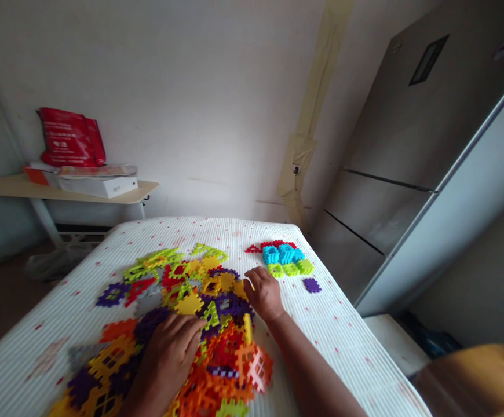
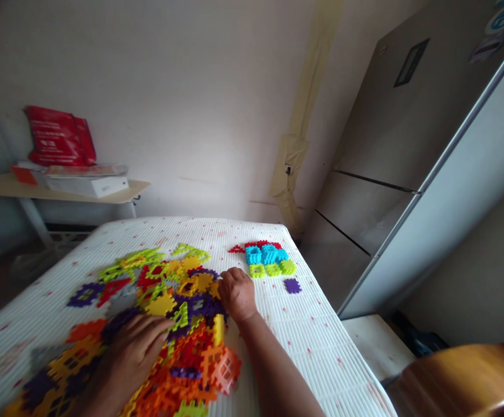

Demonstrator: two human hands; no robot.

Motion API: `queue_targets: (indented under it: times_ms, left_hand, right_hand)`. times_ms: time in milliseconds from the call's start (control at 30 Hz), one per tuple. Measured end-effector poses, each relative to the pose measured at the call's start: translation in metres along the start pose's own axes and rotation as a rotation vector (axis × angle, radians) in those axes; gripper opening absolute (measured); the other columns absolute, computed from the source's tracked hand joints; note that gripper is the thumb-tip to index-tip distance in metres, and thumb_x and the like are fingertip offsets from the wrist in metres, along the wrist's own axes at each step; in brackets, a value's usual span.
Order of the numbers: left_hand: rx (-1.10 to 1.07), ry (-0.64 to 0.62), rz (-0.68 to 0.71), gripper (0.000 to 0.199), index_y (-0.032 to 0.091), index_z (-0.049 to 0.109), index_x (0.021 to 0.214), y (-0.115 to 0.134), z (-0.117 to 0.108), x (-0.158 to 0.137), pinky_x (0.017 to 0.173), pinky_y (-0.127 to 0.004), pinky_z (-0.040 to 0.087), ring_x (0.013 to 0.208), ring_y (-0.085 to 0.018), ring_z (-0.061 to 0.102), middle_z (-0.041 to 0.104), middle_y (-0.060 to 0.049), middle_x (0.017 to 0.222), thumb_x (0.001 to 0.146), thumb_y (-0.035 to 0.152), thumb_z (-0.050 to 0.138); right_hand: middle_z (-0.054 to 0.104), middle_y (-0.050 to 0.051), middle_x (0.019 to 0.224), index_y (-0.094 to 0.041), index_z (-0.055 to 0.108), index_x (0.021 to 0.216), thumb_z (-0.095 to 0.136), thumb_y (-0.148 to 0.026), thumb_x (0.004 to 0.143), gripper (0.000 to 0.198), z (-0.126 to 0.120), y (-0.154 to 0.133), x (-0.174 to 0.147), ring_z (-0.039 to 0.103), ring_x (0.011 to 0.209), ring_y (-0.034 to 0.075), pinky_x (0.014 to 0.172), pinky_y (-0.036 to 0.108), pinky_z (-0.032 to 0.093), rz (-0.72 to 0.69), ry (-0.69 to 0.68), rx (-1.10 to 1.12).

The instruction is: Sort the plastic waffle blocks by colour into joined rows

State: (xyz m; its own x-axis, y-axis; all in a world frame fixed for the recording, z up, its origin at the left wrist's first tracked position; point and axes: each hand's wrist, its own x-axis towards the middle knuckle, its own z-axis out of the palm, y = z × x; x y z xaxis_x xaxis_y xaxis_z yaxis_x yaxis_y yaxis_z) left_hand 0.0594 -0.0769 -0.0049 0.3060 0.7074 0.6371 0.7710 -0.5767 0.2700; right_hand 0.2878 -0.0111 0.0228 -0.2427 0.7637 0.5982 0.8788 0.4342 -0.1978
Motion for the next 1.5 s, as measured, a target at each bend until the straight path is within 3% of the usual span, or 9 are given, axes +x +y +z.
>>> queue_targets:
  times_ms: [133, 300, 433, 667, 867, 967, 1133, 1267, 1500]
  left_hand:
    - [-0.136, 0.108, -0.096, 0.02, 0.026, 0.066, 0.093, 0.002, -0.006, 0.001, 0.077, -0.028, 0.051, 0.083, -0.018, 0.065, 0.071, -0.002, 0.087, 0.083, 0.029, 0.048]
    - [-0.287, 0.104, -0.4, 0.029, 0.026, 0.065, 0.096, -0.001, -0.013, 0.0, 0.075, -0.027, 0.054, 0.086, -0.019, 0.068, 0.072, -0.002, 0.095, 0.082, 0.042, 0.046]
    - [-0.376, 0.114, -0.568, 0.037, 0.024, 0.063, 0.1, -0.002, -0.015, -0.001, 0.08, -0.031, 0.053, 0.091, -0.021, 0.067, 0.071, -0.004, 0.099, 0.08, 0.05, 0.045]
    - [-0.593, 0.223, -0.699, 0.039, 0.021, 0.061, 0.098, 0.003, -0.017, 0.004, 0.079, -0.031, 0.054, 0.089, -0.022, 0.067, 0.07, -0.006, 0.098, 0.074, 0.052, 0.053]
    - [-0.718, 0.218, -0.724, 0.044, 0.02, 0.059, 0.105, 0.006, -0.016, 0.004, 0.082, -0.033, 0.054, 0.095, -0.023, 0.066, 0.068, -0.008, 0.107, 0.073, 0.051, 0.058]
    - [-0.755, 0.181, -0.734, 0.05, 0.021, 0.055, 0.114, 0.005, -0.014, 0.002, 0.082, -0.033, 0.054, 0.092, -0.023, 0.067, 0.07, -0.008, 0.101, 0.074, 0.051, 0.058]
    - [-0.722, 0.153, -0.718, 0.047, 0.021, 0.056, 0.111, 0.003, -0.012, -0.003, 0.082, -0.032, 0.054, 0.09, -0.022, 0.068, 0.071, -0.007, 0.096, 0.075, 0.05, 0.057]
    - [-0.694, 0.136, -0.679, 0.042, 0.021, 0.059, 0.106, 0.002, -0.011, -0.004, 0.078, -0.03, 0.056, 0.088, -0.021, 0.068, 0.072, -0.007, 0.096, 0.076, 0.05, 0.056]
    - [-0.646, 0.137, -0.641, 0.036, 0.022, 0.062, 0.099, 0.0, -0.008, -0.005, 0.076, -0.03, 0.056, 0.086, -0.021, 0.069, 0.073, -0.005, 0.092, 0.076, 0.048, 0.056]
  right_hand:
    - [0.063, 0.005, 0.084, -0.018, 0.063, 0.09, 0.046, -0.022, 0.086, 0.018, -0.005, -0.02, 0.001, 0.058, 0.078, 0.014, 0.072, 0.022, 0.044, -0.041, -0.035, 0.277]
    - [0.067, 0.002, 0.083, -0.019, 0.064, 0.09, 0.051, -0.02, 0.081, 0.016, -0.011, -0.05, -0.001, 0.062, 0.076, 0.011, 0.069, 0.02, 0.047, -0.039, -0.121, 0.678]
    - [0.068, 0.001, 0.086, -0.02, 0.066, 0.091, 0.054, -0.02, 0.08, 0.016, -0.015, -0.067, -0.004, 0.063, 0.076, 0.011, 0.07, 0.019, 0.047, -0.112, -0.22, 0.762]
    - [0.065, 0.007, 0.105, -0.021, 0.053, 0.119, 0.061, -0.03, 0.078, 0.042, -0.024, -0.075, -0.006, 0.06, 0.092, 0.018, 0.08, 0.027, 0.047, -0.271, -0.256, 0.44]
    - [0.066, 0.007, 0.092, -0.02, 0.056, 0.11, 0.051, -0.025, 0.086, 0.025, -0.025, -0.076, -0.004, 0.06, 0.085, 0.017, 0.078, 0.027, 0.046, -0.334, -0.202, 0.248]
    - [0.066, 0.004, 0.086, -0.021, 0.061, 0.103, 0.052, -0.023, 0.085, 0.02, -0.022, -0.058, 0.003, 0.059, 0.081, 0.016, 0.074, 0.024, 0.045, -0.232, -0.153, 0.207]
    - [0.068, 0.003, 0.084, -0.022, 0.064, 0.102, 0.053, -0.017, 0.083, 0.024, -0.012, -0.001, 0.012, 0.059, 0.084, 0.016, 0.074, 0.022, 0.043, 0.1, -0.083, 0.005]
    - [0.067, 0.004, 0.085, -0.025, 0.065, 0.104, 0.052, -0.017, 0.082, 0.027, 0.002, 0.036, 0.011, 0.059, 0.087, 0.017, 0.069, 0.022, 0.041, 0.302, -0.157, -0.224]
    - [0.067, 0.006, 0.087, -0.024, 0.065, 0.102, 0.049, -0.015, 0.083, 0.026, 0.017, 0.051, 0.011, 0.058, 0.09, 0.017, 0.065, 0.022, 0.039, 0.316, -0.271, -0.307]
